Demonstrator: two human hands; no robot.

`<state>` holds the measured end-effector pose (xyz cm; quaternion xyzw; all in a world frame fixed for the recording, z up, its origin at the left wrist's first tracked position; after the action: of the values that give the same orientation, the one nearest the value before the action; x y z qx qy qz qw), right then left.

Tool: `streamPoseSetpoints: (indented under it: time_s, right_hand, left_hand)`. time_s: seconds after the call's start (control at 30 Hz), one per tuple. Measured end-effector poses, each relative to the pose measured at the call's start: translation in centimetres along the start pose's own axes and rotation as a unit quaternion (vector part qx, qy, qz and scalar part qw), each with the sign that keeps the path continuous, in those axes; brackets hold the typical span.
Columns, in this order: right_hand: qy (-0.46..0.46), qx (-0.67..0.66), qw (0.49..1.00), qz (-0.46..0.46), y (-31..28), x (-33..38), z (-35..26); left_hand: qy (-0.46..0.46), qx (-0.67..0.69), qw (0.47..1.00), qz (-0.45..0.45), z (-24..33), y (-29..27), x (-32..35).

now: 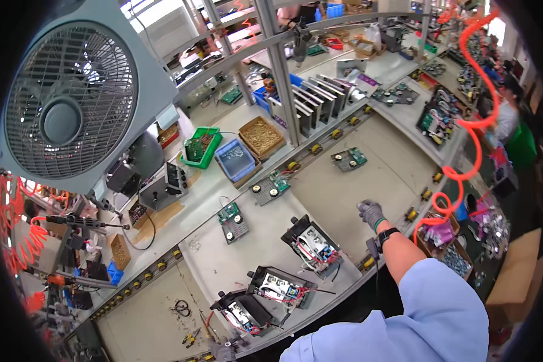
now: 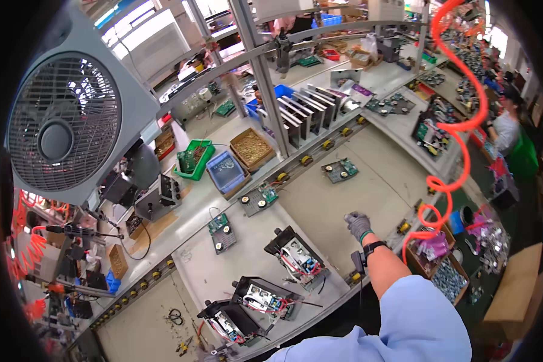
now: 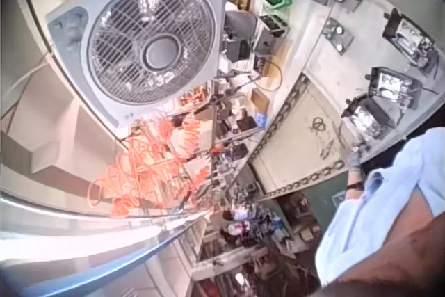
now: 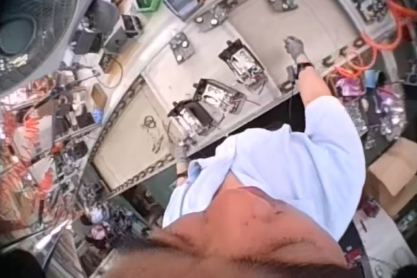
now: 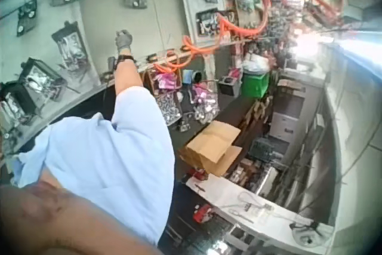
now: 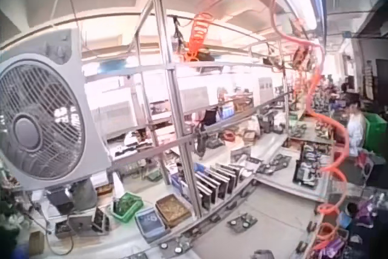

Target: Assembling electronic power supply units on a factory production line using a pneumatic screwdriver.

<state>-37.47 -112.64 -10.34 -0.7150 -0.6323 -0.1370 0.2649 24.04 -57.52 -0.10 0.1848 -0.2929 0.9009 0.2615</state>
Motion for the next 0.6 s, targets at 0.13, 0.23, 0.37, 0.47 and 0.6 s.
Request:
streamPoseSetpoints:
  time_s: [0.13, 0.23, 0.37, 0.47, 0.6]
  right_hand:
    - [0.013, 0.003, 0.998, 0.058, 2.0, -12.1, -0.2]
    - [-0.022, 0.032, 0.976, 0.213, -12.7, -24.6, 1.8]
    - [0.148, -0.147, 0.971, 0.121, -0.4, -26.3, 1.7]
    - [0.133, -0.162, 0.972, 0.102, -4.7, -29.6, 1.2]
    - [0.13, -0.154, 0.979, 0.027, 2.3, -29.1, 0.8]
  left_hand:
    - [0.207, -0.042, 0.963, 0.168, 7.4, -6.9, -0.4]
    - [0.308, -0.059, 0.949, 0.028, 28.5, 5.7, 3.0]
    - [0.412, -0.269, 0.866, -0.094, 38.9, 17.0, 7.2]
    - [0.44, -0.406, 0.755, -0.267, 37.4, 30.5, 3.2]
    - [0.464, -0.582, 0.607, -0.278, 34.0, 38.7, -3.8]
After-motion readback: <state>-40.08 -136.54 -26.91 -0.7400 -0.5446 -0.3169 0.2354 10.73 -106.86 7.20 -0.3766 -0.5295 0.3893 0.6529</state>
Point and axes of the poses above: each hand's wrist, its own x-axis away from the middle knuckle, its own y-axis out of the palm, z = x × y, the point moved 8 cm from there along -x, towards the middle knuckle, and after that the axes turned 13 degrees about x, right-handed, at the moved point
